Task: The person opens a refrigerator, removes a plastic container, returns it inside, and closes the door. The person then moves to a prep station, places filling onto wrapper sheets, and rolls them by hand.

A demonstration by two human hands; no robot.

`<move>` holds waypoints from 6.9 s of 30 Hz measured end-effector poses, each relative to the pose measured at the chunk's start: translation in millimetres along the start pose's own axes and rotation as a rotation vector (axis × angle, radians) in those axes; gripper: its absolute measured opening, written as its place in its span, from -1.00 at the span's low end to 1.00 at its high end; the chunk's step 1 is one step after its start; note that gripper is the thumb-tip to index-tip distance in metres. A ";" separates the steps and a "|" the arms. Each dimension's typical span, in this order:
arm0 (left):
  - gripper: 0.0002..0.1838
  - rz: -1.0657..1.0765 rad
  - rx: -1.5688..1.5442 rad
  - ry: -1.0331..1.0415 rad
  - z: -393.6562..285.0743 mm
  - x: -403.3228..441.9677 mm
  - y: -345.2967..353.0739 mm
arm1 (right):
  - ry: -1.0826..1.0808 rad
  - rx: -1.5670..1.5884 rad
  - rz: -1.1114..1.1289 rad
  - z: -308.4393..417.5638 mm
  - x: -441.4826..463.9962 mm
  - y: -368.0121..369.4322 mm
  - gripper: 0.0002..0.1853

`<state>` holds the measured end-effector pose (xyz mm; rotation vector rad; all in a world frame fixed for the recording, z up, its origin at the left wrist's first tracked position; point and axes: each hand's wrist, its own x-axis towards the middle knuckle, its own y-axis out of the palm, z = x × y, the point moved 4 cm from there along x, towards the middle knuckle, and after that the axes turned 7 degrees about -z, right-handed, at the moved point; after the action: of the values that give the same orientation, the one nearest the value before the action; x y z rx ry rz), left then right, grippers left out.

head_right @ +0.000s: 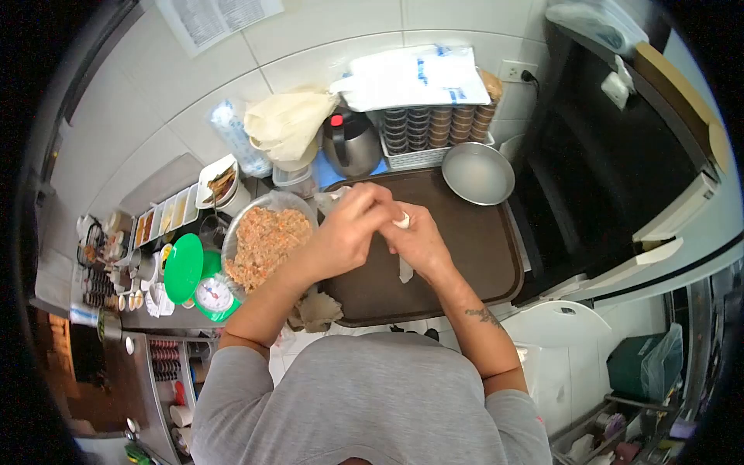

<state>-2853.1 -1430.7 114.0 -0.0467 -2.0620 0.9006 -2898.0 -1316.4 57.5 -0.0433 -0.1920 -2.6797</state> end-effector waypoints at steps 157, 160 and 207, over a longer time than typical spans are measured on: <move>-0.88 0.387 -0.145 -0.227 2.9 -7.2 -35.4 | 0.152 0.070 0.391 -10.0 -12.9 49.5 -0.96; -0.91 0.524 -0.100 -0.146 3.6 -2.4 -30.8 | 0.170 0.044 0.427 -16.7 -11.6 46.9 -0.95; -0.72 0.254 0.026 -0.159 120.3 72.5 180.8 | -0.005 -0.226 -0.326 -4.9 -15.2 -86.1 -0.60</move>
<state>-3036.6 -1342.2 9.5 -0.2352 -2.2252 1.1161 -2922.3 -1234.0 40.7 -0.0959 0.1145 -3.0145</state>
